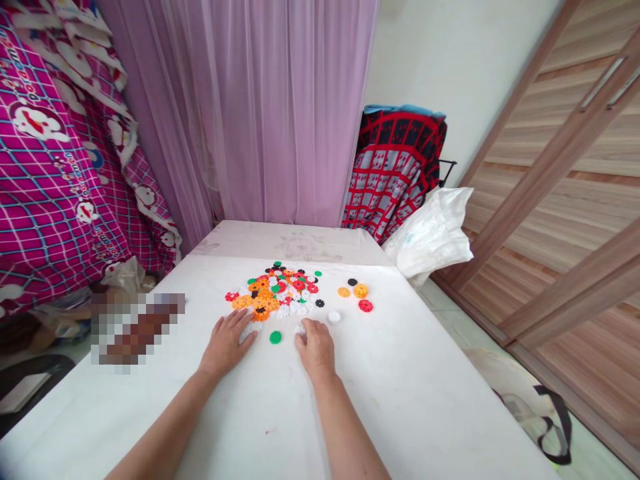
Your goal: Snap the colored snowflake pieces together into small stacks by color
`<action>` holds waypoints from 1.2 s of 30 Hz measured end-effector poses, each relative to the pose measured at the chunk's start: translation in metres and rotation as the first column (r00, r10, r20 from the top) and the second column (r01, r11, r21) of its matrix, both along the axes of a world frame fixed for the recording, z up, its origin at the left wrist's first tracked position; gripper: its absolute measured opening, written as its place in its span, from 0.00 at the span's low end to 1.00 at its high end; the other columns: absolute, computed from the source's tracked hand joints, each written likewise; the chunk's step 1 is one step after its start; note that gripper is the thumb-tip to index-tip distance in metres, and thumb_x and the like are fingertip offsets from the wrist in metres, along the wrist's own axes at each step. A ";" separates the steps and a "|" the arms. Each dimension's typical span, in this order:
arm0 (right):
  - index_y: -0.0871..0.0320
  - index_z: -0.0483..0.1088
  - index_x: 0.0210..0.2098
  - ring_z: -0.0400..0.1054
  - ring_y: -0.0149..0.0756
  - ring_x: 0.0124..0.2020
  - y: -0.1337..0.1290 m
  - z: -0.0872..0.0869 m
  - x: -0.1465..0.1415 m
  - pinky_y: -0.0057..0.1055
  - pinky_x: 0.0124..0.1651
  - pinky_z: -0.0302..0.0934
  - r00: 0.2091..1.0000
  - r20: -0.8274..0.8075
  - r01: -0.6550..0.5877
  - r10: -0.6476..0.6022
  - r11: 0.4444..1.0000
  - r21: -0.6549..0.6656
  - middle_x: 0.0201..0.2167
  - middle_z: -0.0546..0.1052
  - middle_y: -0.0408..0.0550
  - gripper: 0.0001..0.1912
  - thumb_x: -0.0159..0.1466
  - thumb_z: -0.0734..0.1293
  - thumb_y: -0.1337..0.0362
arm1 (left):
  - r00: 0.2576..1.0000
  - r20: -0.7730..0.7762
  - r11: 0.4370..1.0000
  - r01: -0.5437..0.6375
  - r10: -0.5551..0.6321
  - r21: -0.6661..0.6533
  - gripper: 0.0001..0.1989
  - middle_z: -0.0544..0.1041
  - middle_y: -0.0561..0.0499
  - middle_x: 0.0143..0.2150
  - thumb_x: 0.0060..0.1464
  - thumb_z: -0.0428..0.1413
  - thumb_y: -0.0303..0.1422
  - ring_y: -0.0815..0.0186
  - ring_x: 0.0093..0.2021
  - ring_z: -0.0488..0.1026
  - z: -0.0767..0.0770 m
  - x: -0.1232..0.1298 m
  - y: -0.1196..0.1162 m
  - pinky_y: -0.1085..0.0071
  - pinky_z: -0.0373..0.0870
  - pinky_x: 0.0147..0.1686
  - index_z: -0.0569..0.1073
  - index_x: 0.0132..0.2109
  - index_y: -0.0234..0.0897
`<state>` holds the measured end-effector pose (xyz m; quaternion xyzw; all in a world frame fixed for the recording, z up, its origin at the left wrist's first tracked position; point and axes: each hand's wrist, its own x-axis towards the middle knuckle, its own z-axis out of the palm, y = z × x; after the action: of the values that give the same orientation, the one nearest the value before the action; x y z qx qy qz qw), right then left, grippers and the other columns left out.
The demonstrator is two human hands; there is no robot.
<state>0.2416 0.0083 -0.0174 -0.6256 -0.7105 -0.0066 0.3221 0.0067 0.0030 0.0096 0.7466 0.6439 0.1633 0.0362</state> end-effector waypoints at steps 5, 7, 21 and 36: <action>0.57 0.72 0.47 0.68 0.39 0.41 -0.001 0.002 -0.001 0.32 0.47 0.60 1.000 -0.027 -0.007 0.007 1.000 -0.009 0.38 0.77 0.47 0.18 0.56 0.66 0.68 | 1.000 -0.013 1.000 -0.002 0.002 -0.014 0.24 0.63 0.44 0.67 0.62 0.46 0.41 0.53 0.67 0.57 0.002 0.001 0.001 0.48 0.50 0.65 0.67 0.61 0.39; 0.57 0.73 0.46 0.67 0.40 0.42 -0.001 0.004 -0.001 0.33 0.47 0.60 1.000 -0.013 -0.009 0.009 1.000 -0.022 0.39 0.77 0.48 0.16 0.57 0.66 0.66 | 1.000 -0.020 1.000 -0.007 0.007 -0.018 0.24 0.63 0.44 0.67 0.62 0.46 0.41 0.54 0.67 0.57 0.003 0.002 0.000 0.49 0.50 0.66 0.66 0.62 0.38; 0.57 0.73 0.45 0.67 0.40 0.43 -0.002 0.016 -0.005 0.33 0.48 0.58 0.999 0.030 0.023 -0.021 0.996 -0.084 0.40 0.76 0.50 0.15 0.58 0.66 0.65 | 0.991 -0.099 0.996 -0.091 0.091 0.006 0.26 0.64 0.39 0.66 0.62 0.45 0.42 0.51 0.66 0.59 0.013 0.012 -0.002 0.51 0.55 0.63 0.66 0.62 0.34; 0.56 0.74 0.40 0.66 0.38 0.39 -0.002 0.011 -0.005 0.31 0.45 0.57 0.999 0.030 0.011 -0.010 0.999 -0.030 0.36 0.76 0.46 0.10 0.58 0.66 0.67 | 0.992 -0.085 0.995 -0.094 0.096 0.026 0.22 0.68 0.42 0.63 0.62 0.46 0.40 0.54 0.64 0.63 0.012 0.013 -0.004 0.51 0.55 0.63 0.68 0.59 0.40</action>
<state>0.2370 0.0063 -0.0067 -0.6341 -0.7120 -0.0069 0.3017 0.0193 -0.0005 0.0215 0.7220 0.6776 0.1396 -0.0078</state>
